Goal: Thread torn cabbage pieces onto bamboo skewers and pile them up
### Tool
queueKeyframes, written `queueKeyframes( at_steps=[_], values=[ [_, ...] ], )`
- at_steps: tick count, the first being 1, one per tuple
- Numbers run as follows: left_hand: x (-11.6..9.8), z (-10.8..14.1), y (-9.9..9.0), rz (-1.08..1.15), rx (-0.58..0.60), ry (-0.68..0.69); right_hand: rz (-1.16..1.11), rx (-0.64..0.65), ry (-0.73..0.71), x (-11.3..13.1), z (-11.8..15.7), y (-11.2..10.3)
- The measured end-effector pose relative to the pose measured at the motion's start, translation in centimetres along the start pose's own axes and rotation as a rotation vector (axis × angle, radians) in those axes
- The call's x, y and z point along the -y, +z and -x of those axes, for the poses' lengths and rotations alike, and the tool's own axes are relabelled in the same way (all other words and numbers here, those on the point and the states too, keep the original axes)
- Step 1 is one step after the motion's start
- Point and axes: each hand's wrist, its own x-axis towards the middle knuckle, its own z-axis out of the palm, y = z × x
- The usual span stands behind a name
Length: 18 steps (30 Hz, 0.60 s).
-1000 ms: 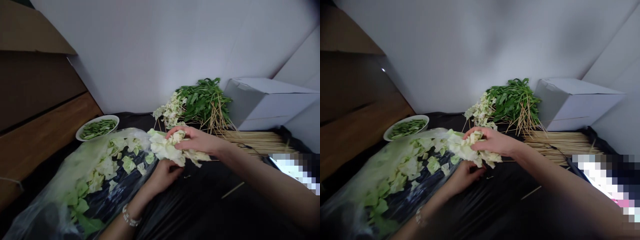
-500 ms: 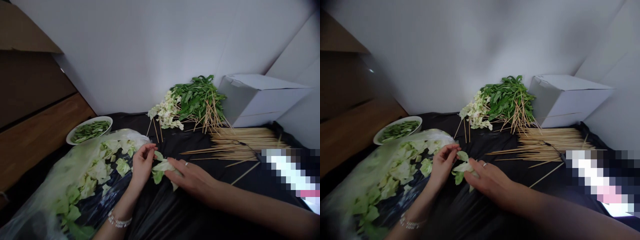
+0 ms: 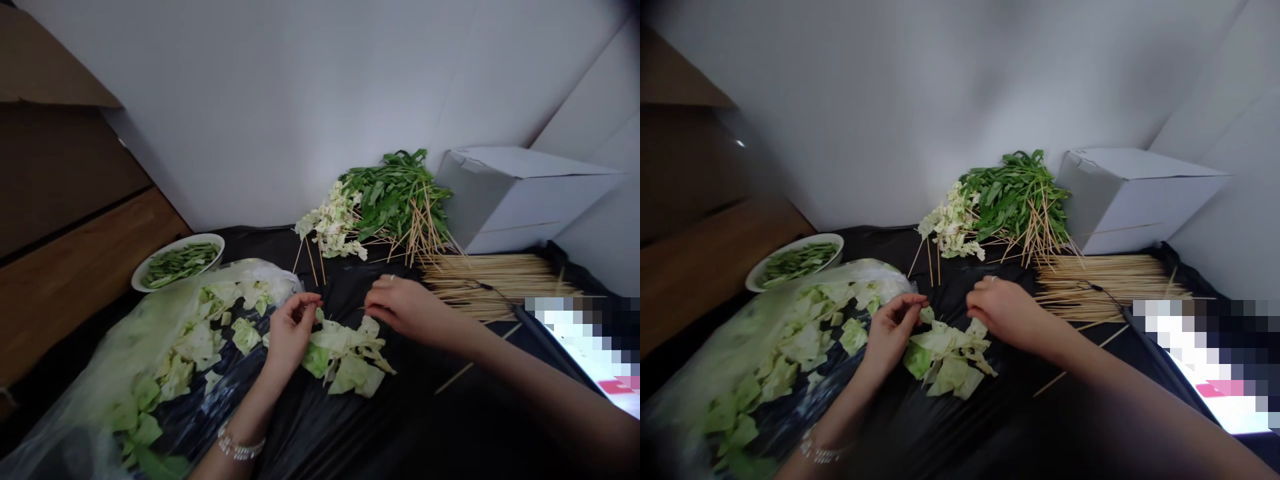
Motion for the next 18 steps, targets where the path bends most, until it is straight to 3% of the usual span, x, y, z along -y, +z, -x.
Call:
queueKeyframes(
  at_steps=[3,7,13,18],
  values=[
    [0.2,-0.1,-0.4,-0.080,-0.007,0.022,0.151,0.056,0.111,-2.3,0.6,0.3],
    [0.4,-0.4,-1.2,-0.270,-0.016,0.121,0.231,0.168,0.143,-3.7,1.6,1.7],
    [0.9,-1.1,-2.4,-0.584,0.097,0.299,0.311,0.199,0.141,-3.7,1.4,3.8],
    [1.1,-1.2,-2.7,-0.716,0.199,0.342,0.207,0.138,0.058,-2.5,0.9,3.1]
  ],
)
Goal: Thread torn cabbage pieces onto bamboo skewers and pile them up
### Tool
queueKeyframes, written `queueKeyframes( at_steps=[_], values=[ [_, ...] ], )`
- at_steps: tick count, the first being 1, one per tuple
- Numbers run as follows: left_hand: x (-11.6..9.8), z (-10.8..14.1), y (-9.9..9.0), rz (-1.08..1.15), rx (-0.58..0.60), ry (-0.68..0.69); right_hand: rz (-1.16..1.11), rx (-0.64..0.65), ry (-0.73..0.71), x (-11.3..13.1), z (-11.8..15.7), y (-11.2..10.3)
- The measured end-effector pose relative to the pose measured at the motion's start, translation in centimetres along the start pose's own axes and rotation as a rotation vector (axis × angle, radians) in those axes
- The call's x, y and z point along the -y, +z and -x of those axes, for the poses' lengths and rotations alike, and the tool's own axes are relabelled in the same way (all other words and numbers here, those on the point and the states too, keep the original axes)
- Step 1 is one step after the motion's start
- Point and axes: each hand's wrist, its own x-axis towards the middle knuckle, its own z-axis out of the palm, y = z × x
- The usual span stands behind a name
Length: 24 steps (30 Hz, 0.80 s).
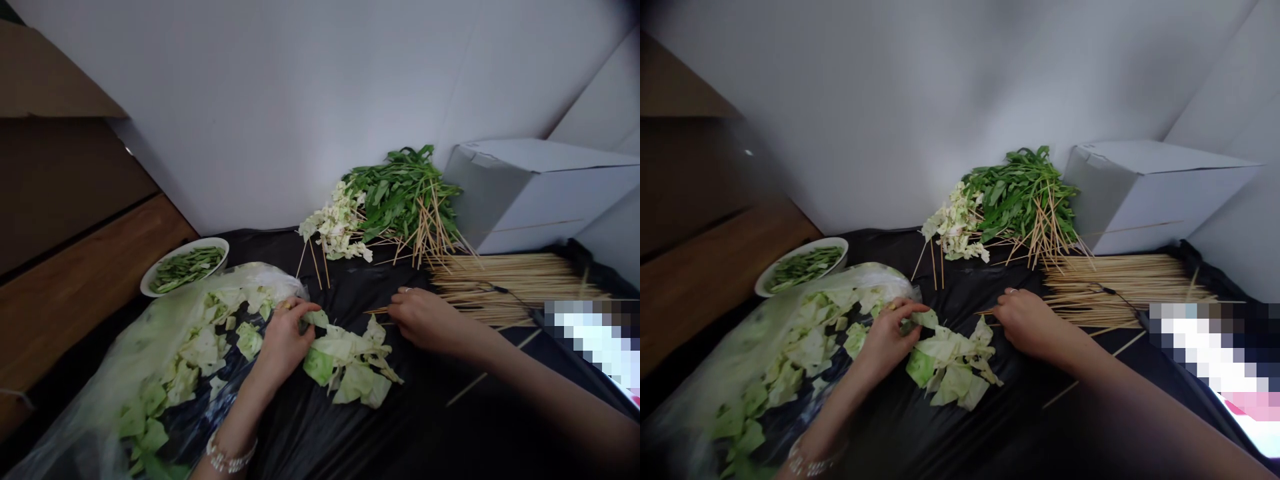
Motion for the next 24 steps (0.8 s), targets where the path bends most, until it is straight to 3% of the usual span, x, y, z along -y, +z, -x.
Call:
queueKeyframes(
  at_steps=[7,10,14,17,21,24],
  values=[
    [-0.1,0.4,0.9,-0.289,-0.052,0.084,-0.404,-0.418,-0.100,3.6,2.7,-6.0],
    [-0.5,0.3,0.7,-0.279,-0.127,0.095,-0.523,-0.575,-0.065,4.5,3.6,-7.0],
    [-1.3,0.2,-0.1,0.062,-0.280,0.042,-0.527,-0.615,-0.082,4.0,2.3,-5.0],
    [-1.6,0.1,-0.4,0.470,-0.327,-0.180,-0.487,-0.699,-0.201,3.5,1.3,-3.9],
    [-1.6,-0.1,0.0,0.990,-0.277,-0.439,-0.467,-0.901,-0.287,4.4,2.2,-6.0],
    [-1.8,-0.2,0.3,1.131,-0.247,-0.493,-0.306,-0.995,-0.271,5.3,3.0,-7.5]
  ],
)
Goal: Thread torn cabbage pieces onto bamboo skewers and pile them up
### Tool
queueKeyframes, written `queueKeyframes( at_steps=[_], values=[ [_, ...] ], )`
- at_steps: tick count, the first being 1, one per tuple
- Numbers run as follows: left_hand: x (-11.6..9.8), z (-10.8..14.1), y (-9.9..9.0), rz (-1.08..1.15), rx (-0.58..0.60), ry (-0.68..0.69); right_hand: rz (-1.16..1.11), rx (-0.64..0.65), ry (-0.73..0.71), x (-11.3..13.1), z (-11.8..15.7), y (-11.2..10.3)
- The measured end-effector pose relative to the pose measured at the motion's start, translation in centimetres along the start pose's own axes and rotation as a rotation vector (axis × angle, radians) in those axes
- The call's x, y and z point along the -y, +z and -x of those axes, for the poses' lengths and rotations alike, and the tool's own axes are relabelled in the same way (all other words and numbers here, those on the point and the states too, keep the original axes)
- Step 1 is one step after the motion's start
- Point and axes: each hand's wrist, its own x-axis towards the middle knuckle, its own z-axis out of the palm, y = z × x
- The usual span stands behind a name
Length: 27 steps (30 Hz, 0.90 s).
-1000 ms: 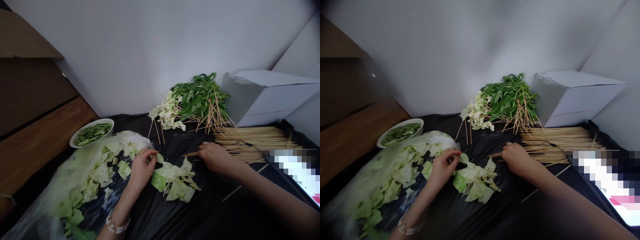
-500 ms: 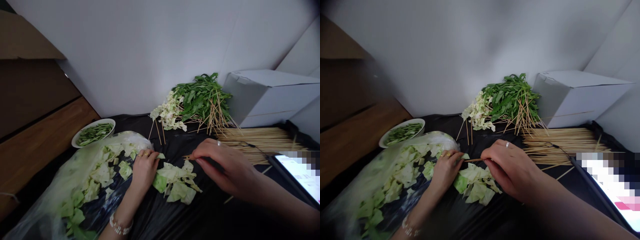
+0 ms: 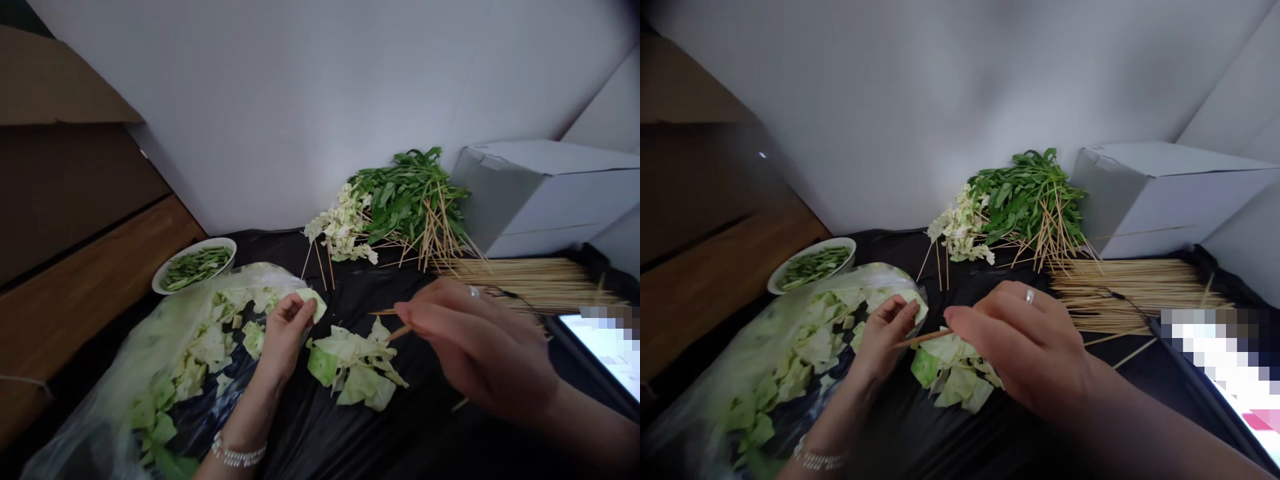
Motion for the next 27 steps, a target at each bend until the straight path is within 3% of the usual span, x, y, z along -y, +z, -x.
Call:
queueKeyframes(
  at_steps=[4,7,10,19,27],
  values=[
    [-0.4,0.4,0.7,-0.050,-0.005,-0.006,0.226,0.099,-0.136,-0.8,1.1,2.2],
    [-0.4,0.7,0.9,-0.085,-0.007,0.000,0.345,0.203,-0.029,-2.1,2.8,5.0],
    [0.0,0.7,1.0,-0.081,-0.017,-0.020,0.360,0.271,-0.002,-2.7,3.9,6.4],
    [0.5,0.7,1.3,0.047,-0.024,-0.117,0.446,0.280,-0.030,-2.5,5.4,6.6],
    [0.6,0.9,1.3,-0.016,-0.005,-0.088,0.450,0.312,0.012,-2.6,6.0,7.1]
  ],
)
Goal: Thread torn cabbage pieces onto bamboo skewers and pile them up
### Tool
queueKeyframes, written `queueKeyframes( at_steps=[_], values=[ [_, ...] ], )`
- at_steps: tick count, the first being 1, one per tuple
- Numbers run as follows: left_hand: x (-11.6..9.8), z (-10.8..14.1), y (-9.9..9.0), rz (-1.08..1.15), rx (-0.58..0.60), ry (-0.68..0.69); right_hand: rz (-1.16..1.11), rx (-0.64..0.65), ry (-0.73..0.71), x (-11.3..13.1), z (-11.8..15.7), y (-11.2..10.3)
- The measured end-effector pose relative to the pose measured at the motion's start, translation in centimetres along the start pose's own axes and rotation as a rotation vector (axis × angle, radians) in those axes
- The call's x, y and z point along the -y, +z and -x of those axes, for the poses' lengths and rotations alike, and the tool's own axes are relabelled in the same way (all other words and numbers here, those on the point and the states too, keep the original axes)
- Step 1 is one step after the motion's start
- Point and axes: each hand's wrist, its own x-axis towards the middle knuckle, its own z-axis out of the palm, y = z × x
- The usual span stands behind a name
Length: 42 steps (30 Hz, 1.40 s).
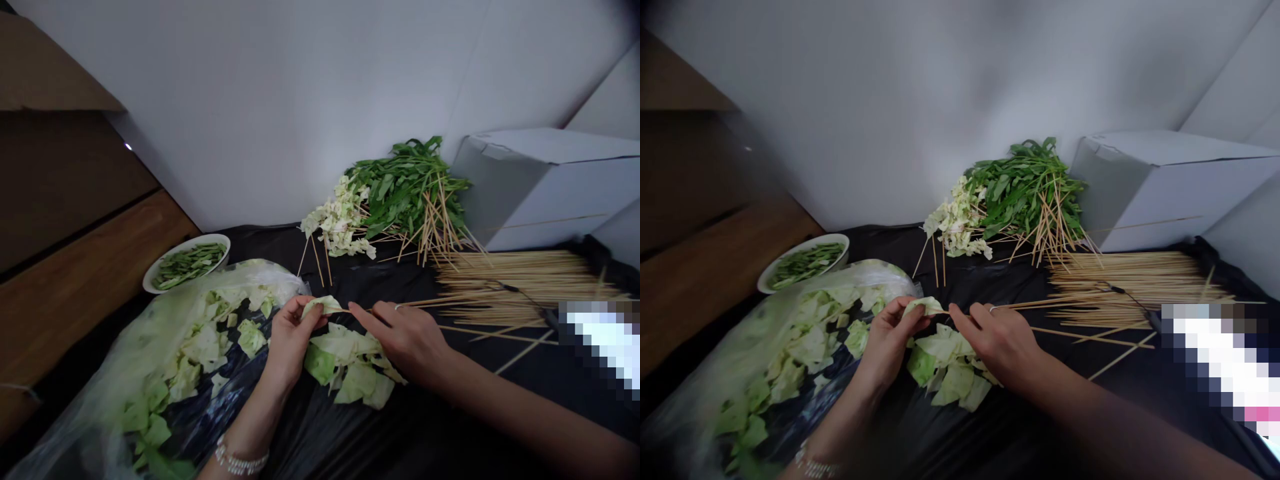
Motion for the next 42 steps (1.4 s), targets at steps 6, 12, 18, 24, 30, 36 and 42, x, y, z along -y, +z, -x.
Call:
queueKeyframes(
  at_steps=[6,12,18,24,30,36,42],
  values=[
    [-0.6,0.2,0.3,-0.093,-0.017,0.051,0.006,-0.007,0.032,-0.1,0.0,0.0],
    [-0.4,0.4,0.5,-0.196,-0.041,0.164,0.013,0.012,0.039,0.1,0.0,-0.1],
    [0.1,0.6,0.3,-0.407,-0.061,0.337,0.035,0.013,0.025,0.3,0.1,-0.3],
    [0.9,1.1,0.2,-0.560,-0.041,0.382,0.032,0.016,0.009,0.6,0.2,-0.2],
    [0.1,1.3,1.0,-0.534,0.139,0.322,0.029,0.078,0.014,0.7,0.0,-0.1],
    [-2.1,0.3,-1.0,-0.670,0.393,0.326,0.079,0.063,0.093,-0.7,-0.8,-0.7],
    [-1.5,-0.1,-1.9,-0.999,0.685,0.392,0.084,0.072,0.098,-1.1,-0.7,-0.6]
  ],
)
